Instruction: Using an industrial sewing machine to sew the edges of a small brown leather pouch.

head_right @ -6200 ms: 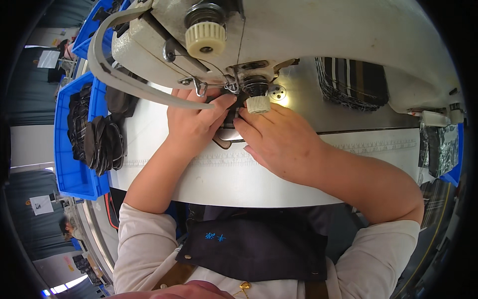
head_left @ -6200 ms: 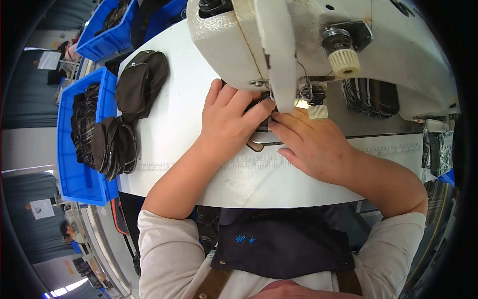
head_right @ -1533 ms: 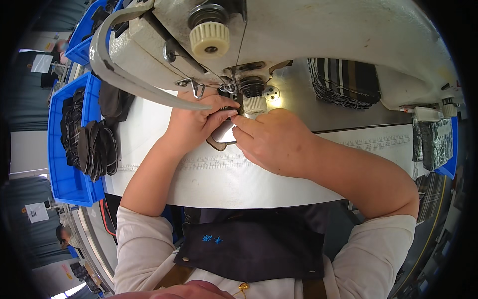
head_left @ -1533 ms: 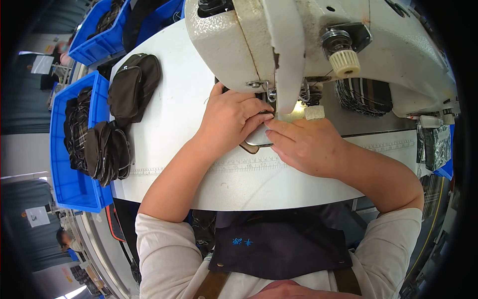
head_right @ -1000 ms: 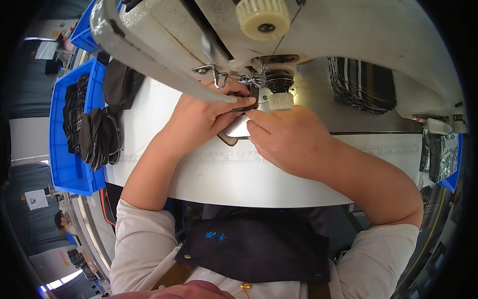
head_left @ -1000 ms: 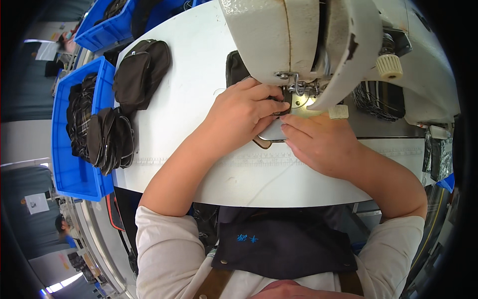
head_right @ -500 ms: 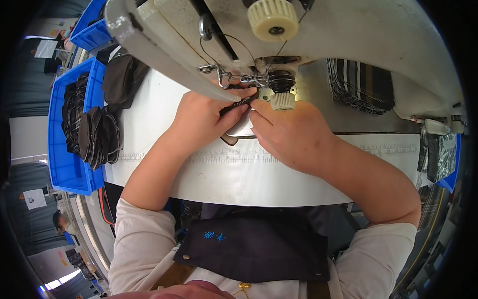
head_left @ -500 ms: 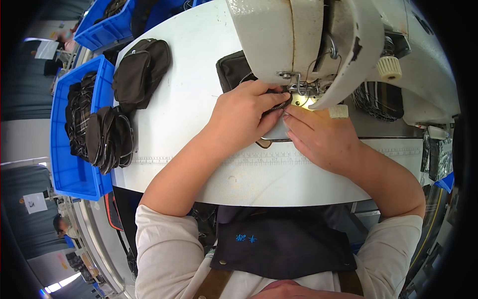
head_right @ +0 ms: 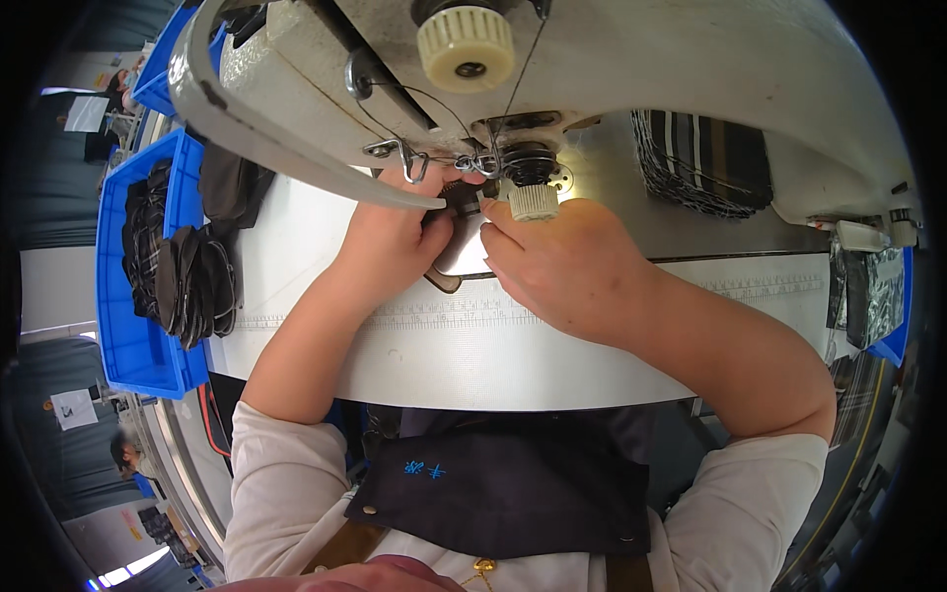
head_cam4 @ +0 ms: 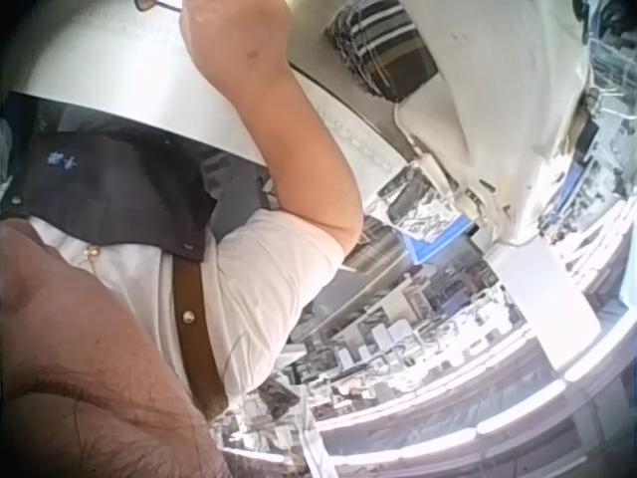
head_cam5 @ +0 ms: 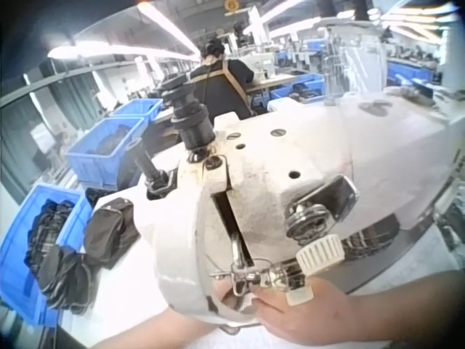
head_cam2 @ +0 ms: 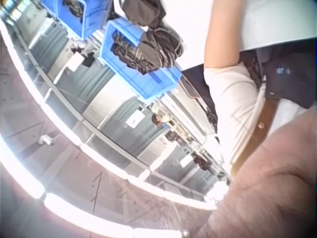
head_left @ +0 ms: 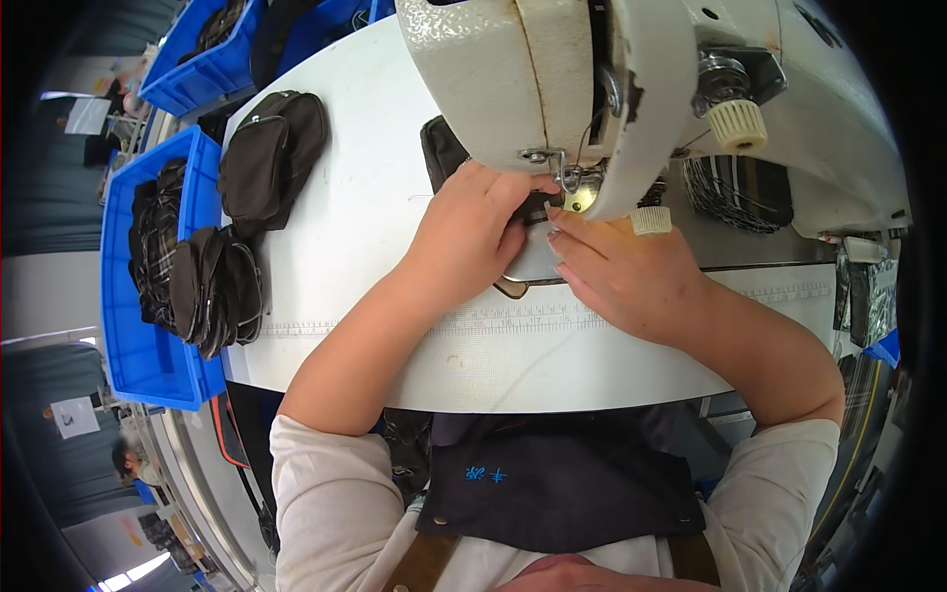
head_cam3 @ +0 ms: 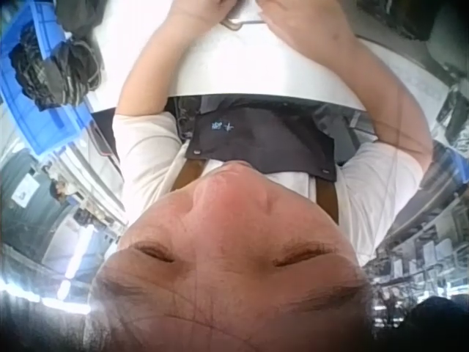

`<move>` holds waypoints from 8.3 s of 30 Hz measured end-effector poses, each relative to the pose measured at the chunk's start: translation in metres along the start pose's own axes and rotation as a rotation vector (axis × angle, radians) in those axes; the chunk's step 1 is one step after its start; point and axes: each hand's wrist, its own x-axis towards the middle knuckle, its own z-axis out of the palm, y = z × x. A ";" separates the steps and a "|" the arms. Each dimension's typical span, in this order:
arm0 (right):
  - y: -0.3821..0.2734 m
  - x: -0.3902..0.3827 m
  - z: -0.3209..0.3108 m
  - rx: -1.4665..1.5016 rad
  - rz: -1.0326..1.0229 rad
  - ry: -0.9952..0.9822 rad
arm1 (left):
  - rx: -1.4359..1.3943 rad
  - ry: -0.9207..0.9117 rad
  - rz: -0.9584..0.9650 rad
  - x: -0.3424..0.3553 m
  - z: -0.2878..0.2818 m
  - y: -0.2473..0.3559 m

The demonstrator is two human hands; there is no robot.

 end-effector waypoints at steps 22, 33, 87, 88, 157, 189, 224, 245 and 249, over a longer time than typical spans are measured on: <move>-0.011 0.008 0.004 0.026 -0.080 0.104 | -0.174 -0.070 -0.070 0.011 0.000 -0.010; -0.009 0.008 0.010 0.023 -0.087 0.048 | 0.202 -0.076 0.183 0.009 -0.007 -0.007; -0.003 0.008 0.003 -0.010 -0.114 0.172 | 0.189 -0.047 0.086 0.000 0.000 0.014; -0.003 0.008 0.003 0.000 -0.113 0.162 | 0.187 -0.047 0.085 0.001 -0.001 0.013; -0.009 0.007 0.010 0.169 -0.231 0.134 | 0.323 -0.070 0.239 -0.005 -0.008 0.015; 0.003 0.004 -0.017 0.181 -0.223 0.007 | 0.084 -0.022 0.027 -0.006 -0.002 0.034; 0.004 0.006 -0.009 0.125 -0.149 0.101 | 0.176 0.036 0.028 -0.007 0.002 0.026; 0.007 0.000 0.001 0.232 -0.237 0.050 | -0.234 -0.255 0.040 0.003 -0.032 0.010; 0.005 0.002 0.002 0.284 -0.269 0.093 | -0.455 -0.268 -0.039 0.004 -0.035 0.004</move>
